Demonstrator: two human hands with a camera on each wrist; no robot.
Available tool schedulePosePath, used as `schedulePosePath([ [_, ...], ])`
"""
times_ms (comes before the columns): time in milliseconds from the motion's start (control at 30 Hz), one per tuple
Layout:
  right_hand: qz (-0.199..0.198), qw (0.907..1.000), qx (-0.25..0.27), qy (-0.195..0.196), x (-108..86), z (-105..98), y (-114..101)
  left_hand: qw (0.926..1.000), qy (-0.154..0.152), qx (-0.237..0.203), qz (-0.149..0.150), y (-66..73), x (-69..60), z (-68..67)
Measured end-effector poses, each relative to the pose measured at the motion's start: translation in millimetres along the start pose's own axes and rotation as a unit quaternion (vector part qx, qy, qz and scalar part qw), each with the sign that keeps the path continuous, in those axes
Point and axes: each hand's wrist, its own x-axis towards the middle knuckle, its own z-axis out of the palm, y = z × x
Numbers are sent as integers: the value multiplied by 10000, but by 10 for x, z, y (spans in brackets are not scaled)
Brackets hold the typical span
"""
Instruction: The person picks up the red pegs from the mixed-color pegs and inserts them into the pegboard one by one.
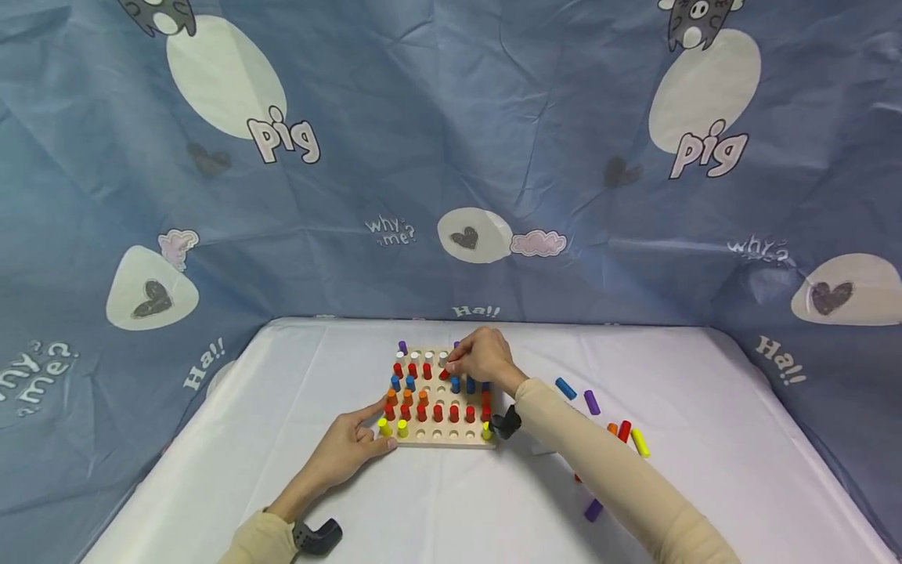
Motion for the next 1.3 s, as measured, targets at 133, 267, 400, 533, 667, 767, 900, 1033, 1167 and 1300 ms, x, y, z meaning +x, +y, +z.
schedulePosePath([
  [133,3,9999,-160,28,10,33,-10,10000,-35,-4,92,6,4,-5],
  [267,-183,9994,-280,78,28,49,-52,10000,-24,24,58,15,3,-17],
  [400,-361,9986,-394,52,52,73,-108,10000,14,34,5,27,1,-28],
  [533,-345,9982,-485,-39,66,93,-136,10000,-2,4,-31,31,-7,-31],
  [667,-289,9982,-487,-179,72,90,-136,10000,-33,-31,-27,20,-10,-29],
  [767,-280,9980,-506,-243,80,82,-129,10000,-48,-51,-14,14,-6,-25],
  [900,-196,9968,-733,-249,87,93,-127,9999,-68,-90,-27,8,-4,-18],
  [1033,-127,9954,-909,-268,80,122,-151,9999,-63,-97,13,3,-4,-16],
  [1167,-163,9944,-988,-338,58,125,-178,9999,-57,-102,60,-1,-1,-13],
  [1300,-296,9951,-843,-416,3,60,-176,9999,-89,-96,37,-2,2,-10],
])
